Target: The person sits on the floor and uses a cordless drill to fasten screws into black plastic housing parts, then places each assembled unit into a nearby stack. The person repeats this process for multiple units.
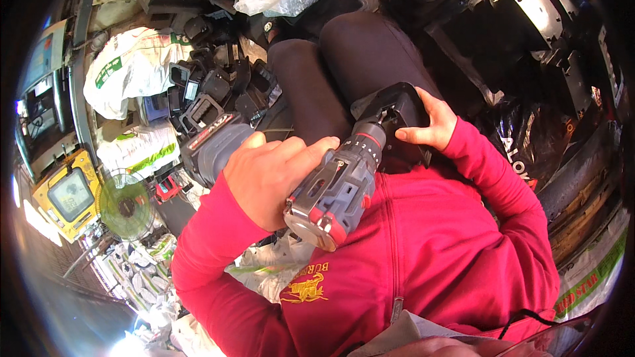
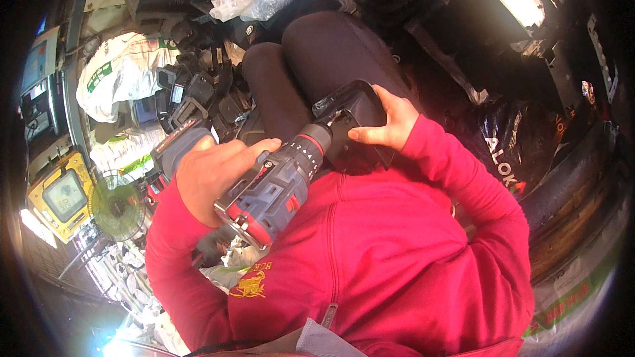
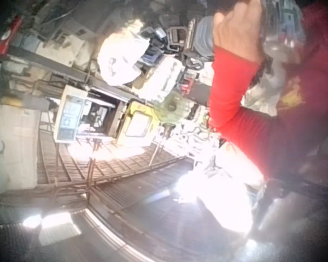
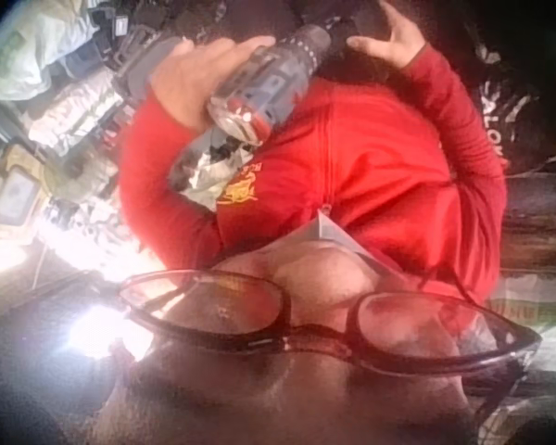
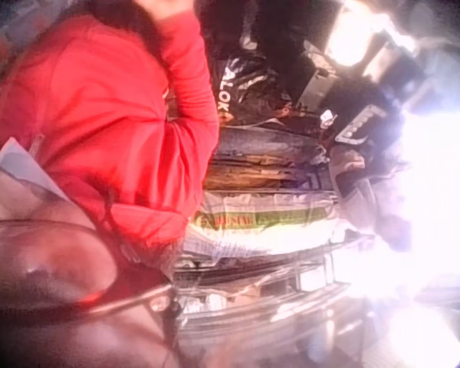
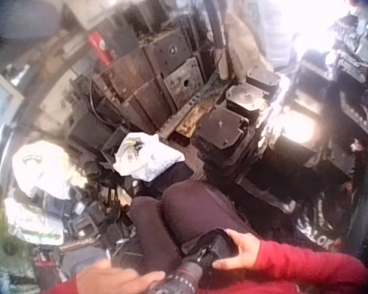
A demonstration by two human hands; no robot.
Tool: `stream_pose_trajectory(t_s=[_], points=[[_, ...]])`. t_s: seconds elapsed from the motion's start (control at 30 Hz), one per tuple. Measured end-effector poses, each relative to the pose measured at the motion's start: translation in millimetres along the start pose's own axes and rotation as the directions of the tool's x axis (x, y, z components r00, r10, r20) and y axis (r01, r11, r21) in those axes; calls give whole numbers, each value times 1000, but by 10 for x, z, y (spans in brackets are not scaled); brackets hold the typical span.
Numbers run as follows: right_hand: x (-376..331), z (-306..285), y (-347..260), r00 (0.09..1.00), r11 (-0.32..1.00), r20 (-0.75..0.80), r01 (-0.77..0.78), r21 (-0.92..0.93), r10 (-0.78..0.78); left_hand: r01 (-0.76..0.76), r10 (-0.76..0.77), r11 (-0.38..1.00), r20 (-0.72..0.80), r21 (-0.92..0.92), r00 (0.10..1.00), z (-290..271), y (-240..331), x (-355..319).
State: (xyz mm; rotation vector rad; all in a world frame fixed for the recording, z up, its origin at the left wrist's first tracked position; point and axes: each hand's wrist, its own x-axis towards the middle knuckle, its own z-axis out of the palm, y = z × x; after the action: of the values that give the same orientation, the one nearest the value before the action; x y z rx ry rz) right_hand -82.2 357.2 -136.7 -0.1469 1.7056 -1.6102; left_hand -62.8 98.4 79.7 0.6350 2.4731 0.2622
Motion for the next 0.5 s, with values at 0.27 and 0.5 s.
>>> stream_pose_trajectory(t_s=[0.27, 0.5], points=[[-173, 24, -375, 916, 839, -162, 251, -483, -368, -18, 7, 992, -79, -128, 997, 124, -62, -174], [-118, 40, -605, 605, 371, 140, 636, -677, -784, 18, -74, 932, -141, -363, 987, 146, -33, -380]])
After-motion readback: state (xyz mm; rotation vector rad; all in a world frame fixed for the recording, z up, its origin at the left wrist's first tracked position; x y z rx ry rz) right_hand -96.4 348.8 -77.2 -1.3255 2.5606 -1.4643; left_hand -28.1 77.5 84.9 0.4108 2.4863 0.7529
